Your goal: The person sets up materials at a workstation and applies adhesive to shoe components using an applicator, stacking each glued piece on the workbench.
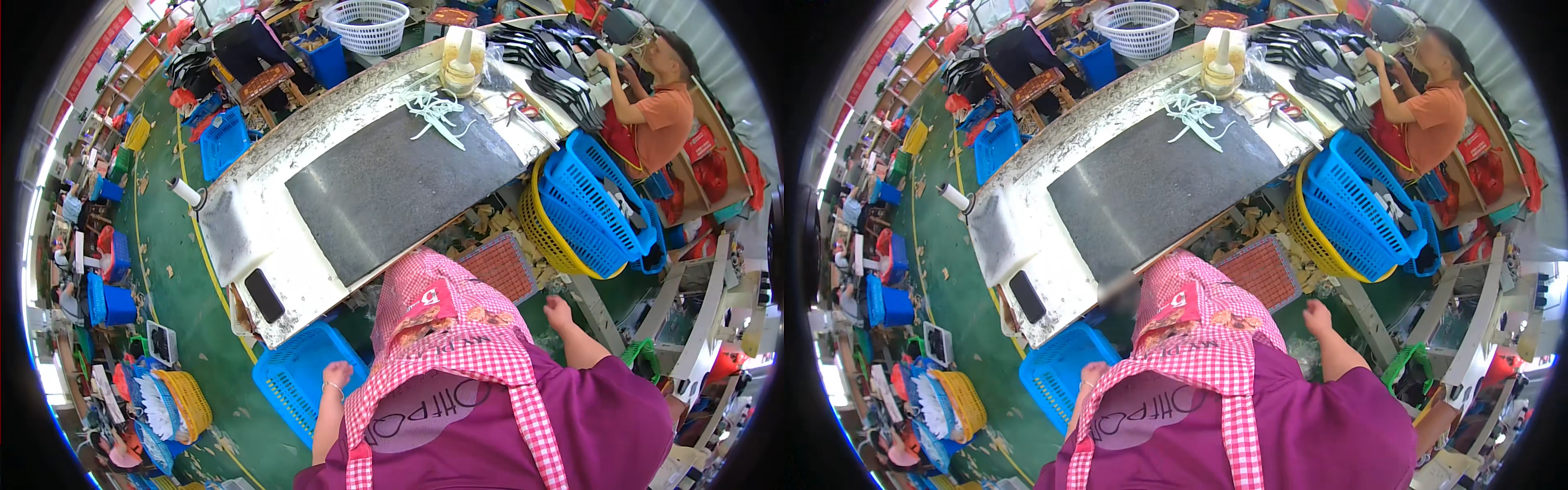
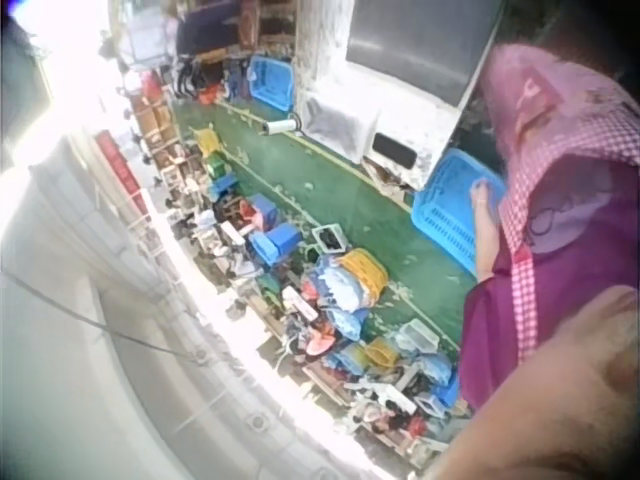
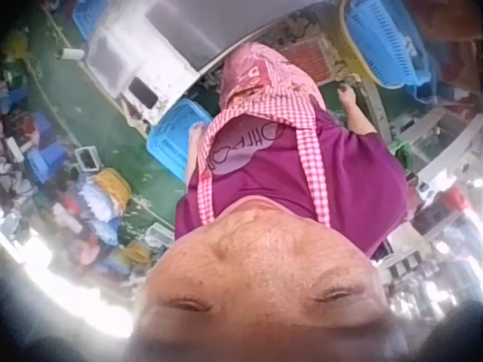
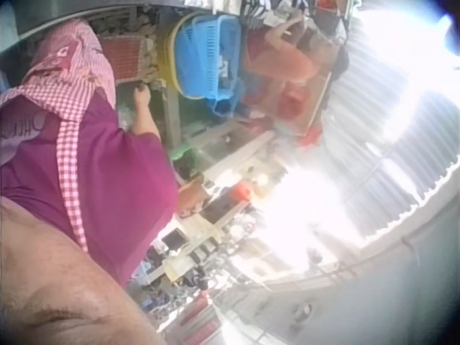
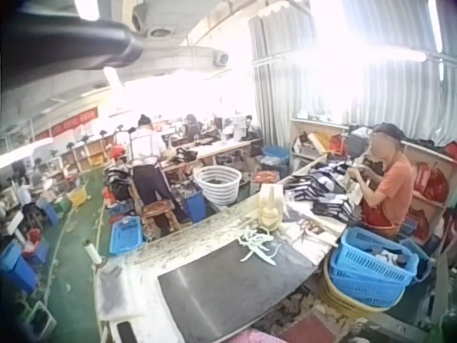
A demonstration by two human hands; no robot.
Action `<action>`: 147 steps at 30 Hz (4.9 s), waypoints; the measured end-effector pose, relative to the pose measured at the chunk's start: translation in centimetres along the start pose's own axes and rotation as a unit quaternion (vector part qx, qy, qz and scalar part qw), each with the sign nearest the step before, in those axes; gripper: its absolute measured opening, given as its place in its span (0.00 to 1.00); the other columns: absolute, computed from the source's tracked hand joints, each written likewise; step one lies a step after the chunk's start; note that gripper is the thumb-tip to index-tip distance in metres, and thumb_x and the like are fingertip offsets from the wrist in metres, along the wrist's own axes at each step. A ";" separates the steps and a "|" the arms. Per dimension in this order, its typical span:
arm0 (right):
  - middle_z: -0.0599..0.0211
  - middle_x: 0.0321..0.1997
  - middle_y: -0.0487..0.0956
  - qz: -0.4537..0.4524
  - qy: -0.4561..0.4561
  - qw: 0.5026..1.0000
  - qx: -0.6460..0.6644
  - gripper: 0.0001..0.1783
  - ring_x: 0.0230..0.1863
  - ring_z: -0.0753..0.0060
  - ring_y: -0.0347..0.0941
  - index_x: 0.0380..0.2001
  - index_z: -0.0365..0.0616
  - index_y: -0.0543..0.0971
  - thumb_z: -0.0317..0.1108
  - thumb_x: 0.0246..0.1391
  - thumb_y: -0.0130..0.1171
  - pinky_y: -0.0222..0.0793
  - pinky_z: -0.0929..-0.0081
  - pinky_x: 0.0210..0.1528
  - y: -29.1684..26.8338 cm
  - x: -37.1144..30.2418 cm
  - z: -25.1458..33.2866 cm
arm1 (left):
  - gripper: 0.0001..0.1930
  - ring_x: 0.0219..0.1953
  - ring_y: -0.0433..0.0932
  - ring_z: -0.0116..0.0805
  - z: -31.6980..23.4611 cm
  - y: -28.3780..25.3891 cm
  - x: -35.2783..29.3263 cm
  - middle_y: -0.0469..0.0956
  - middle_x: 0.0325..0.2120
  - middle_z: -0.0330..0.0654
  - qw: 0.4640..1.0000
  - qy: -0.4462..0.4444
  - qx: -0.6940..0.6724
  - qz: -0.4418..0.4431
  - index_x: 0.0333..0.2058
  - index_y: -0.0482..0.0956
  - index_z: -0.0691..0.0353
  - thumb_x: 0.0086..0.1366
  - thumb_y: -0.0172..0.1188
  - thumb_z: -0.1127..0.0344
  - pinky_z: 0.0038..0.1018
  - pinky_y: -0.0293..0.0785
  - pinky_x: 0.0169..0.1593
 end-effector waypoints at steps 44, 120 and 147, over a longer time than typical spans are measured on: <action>0.59 0.47 0.71 -0.214 -0.320 0.923 0.032 0.15 0.56 0.50 0.61 0.39 0.43 0.72 0.30 0.44 0.57 0.59 0.43 0.52 -6.6 29.8 48.3 | 0.17 0.54 0.65 0.48 -72.9 45.2 -3.4 0.71 0.49 0.43 0.645 0.639 0.412 -0.077 0.42 0.76 0.59 0.51 0.51 0.69 0.42 0.60 0.55; 0.56 0.46 0.78 -0.009 -0.154 0.954 0.256 0.25 0.50 0.64 0.72 0.46 0.37 0.76 0.49 0.58 0.49 0.63 0.71 0.54 -32.6 81.3 37.8 | 0.34 0.62 0.58 0.36 -88.1 87.9 1.4 0.68 0.52 0.40 0.882 0.045 -0.308 0.353 0.52 0.68 0.59 0.50 0.71 0.50 0.38 0.47 0.65; 0.57 0.56 0.71 0.054 -0.069 0.978 0.190 0.56 0.51 0.65 0.70 0.65 0.37 0.54 0.57 0.40 0.68 0.64 0.70 0.56 -36.6 85.8 32.4 | 0.30 0.51 0.71 0.40 -93.1 92.1 5.0 0.74 0.47 0.42 0.829 0.160 -0.414 0.339 0.50 0.70 0.62 0.50 0.72 0.64 0.41 0.66 0.57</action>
Point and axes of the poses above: each hand's wrist, its own x-axis towards the middle knuckle, its own y-axis out of the palm, z = x × y, the point moved 10 cm from there along x, towards the middle knuckle
